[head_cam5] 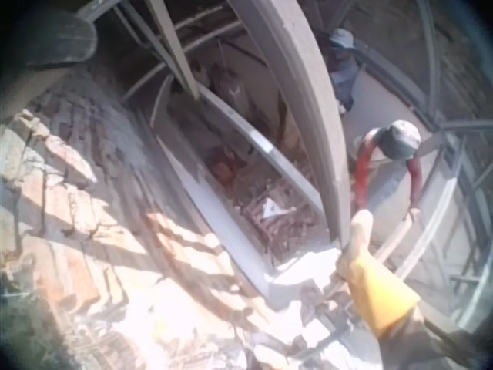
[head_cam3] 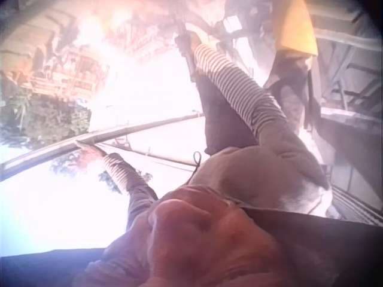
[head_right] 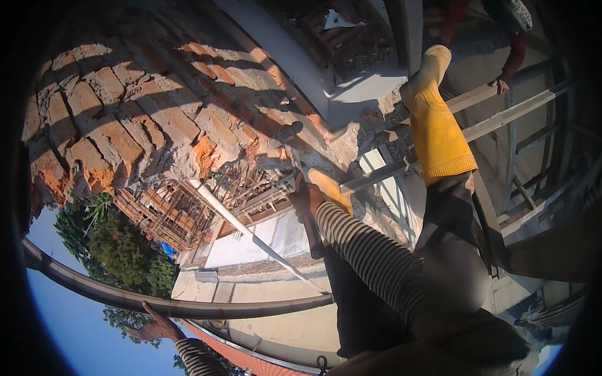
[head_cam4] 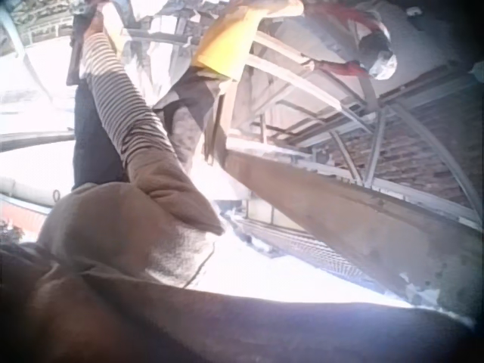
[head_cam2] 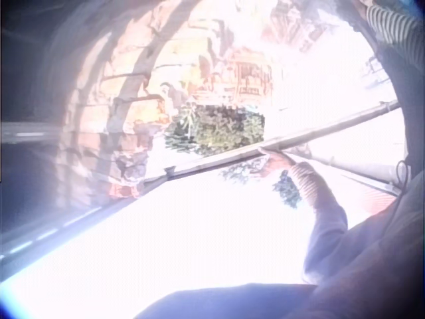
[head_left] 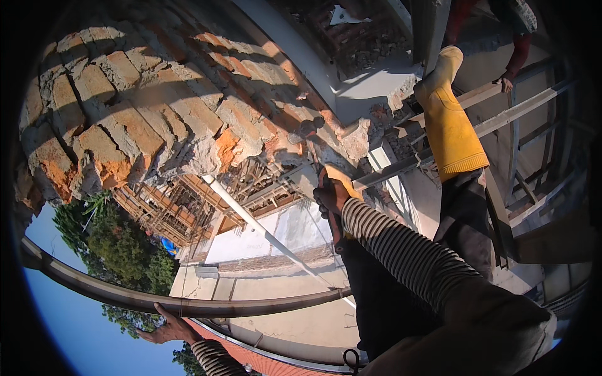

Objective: The person strikes a brick wall with a hammer to break it apart and then repositions a metal beam.

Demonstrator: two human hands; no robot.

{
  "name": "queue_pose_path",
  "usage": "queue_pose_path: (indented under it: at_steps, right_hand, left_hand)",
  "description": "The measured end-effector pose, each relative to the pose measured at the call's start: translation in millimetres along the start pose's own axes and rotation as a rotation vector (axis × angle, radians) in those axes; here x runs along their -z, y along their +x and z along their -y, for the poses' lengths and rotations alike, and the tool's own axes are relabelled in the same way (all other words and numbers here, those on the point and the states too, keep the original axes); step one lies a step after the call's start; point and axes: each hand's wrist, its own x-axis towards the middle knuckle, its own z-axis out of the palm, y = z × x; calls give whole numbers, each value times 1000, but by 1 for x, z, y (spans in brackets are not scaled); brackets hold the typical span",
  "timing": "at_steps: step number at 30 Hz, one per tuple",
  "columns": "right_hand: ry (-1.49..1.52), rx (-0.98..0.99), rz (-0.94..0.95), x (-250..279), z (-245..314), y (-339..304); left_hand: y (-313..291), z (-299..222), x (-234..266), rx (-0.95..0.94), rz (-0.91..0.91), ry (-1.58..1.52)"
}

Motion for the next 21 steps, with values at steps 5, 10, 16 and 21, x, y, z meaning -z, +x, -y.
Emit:
queue_pose_path:
  at_steps: [5,10,16,21]
  right_hand:
    - [-107,74,-59,21,51,-41]
    - [188,400,-308,53,39,-13]
    - [-140,-171,104,6,-10,16]
    - [-207,-116,90,45,-17,-14]
  left_hand:
    - [-10,85,-42,733,412,-621]
    - [2,139,-83,996,833,-865]
    - [13,102,-112,883,817,-524]
    - [9,142,-133,1025,852,-597]
